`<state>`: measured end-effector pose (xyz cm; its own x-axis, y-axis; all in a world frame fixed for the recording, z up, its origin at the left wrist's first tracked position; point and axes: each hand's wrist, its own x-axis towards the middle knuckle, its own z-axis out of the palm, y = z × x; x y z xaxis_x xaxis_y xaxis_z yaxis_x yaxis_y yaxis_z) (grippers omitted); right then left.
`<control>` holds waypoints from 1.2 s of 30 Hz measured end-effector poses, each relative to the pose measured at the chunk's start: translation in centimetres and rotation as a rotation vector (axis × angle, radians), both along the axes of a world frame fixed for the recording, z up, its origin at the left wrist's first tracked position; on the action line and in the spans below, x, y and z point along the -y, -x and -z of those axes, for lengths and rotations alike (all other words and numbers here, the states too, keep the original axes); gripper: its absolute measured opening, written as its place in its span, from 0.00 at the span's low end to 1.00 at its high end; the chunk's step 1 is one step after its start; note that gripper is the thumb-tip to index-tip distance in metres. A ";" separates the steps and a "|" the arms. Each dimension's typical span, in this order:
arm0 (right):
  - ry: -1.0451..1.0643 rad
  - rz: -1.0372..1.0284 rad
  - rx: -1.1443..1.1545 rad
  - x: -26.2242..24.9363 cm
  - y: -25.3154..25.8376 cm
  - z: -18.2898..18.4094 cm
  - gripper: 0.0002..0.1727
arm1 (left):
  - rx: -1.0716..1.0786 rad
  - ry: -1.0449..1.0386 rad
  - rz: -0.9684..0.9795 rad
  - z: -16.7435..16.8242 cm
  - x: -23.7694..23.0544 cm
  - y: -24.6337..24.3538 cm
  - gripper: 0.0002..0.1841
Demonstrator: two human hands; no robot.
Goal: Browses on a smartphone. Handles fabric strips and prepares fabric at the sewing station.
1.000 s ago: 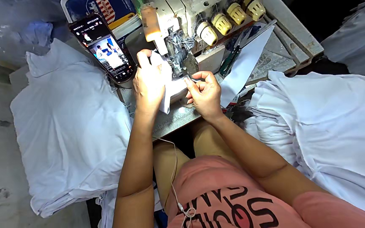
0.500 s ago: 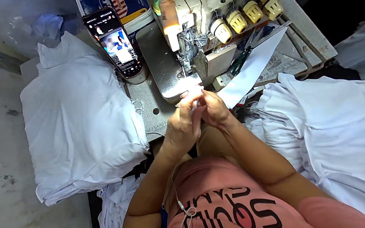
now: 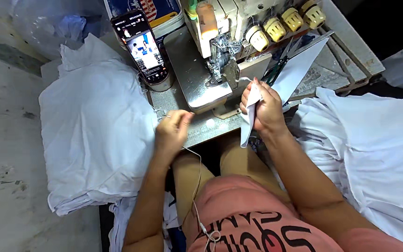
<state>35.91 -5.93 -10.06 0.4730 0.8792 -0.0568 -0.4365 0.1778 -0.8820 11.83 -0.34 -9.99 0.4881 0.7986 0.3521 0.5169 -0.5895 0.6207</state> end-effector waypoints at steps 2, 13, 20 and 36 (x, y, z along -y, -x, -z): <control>-0.028 -0.081 0.310 1.3 1.6 -1.3 0.15 | -0.115 -0.014 -0.186 -0.9 -3.2 3.0 0.18; -0.201 -0.671 1.355 -7.4 14.1 -3.8 0.12 | -0.909 0.218 -0.608 -0.7 -15.0 6.6 0.16; 0.049 -0.798 1.621 -16.7 20.5 -3.4 0.24 | -0.468 0.239 -0.662 -1.1 -15.4 9.4 0.23; -0.281 -0.713 0.993 -16.5 24.8 -5.0 0.11 | 0.206 0.085 -0.856 -10.6 -6.0 24.3 0.10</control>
<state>11.14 10.61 -5.08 -0.3814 0.8805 0.2816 0.3174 0.4109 -0.8546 -12.51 5.67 0.56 -0.3555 0.8885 0.2901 0.6331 0.0005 0.7741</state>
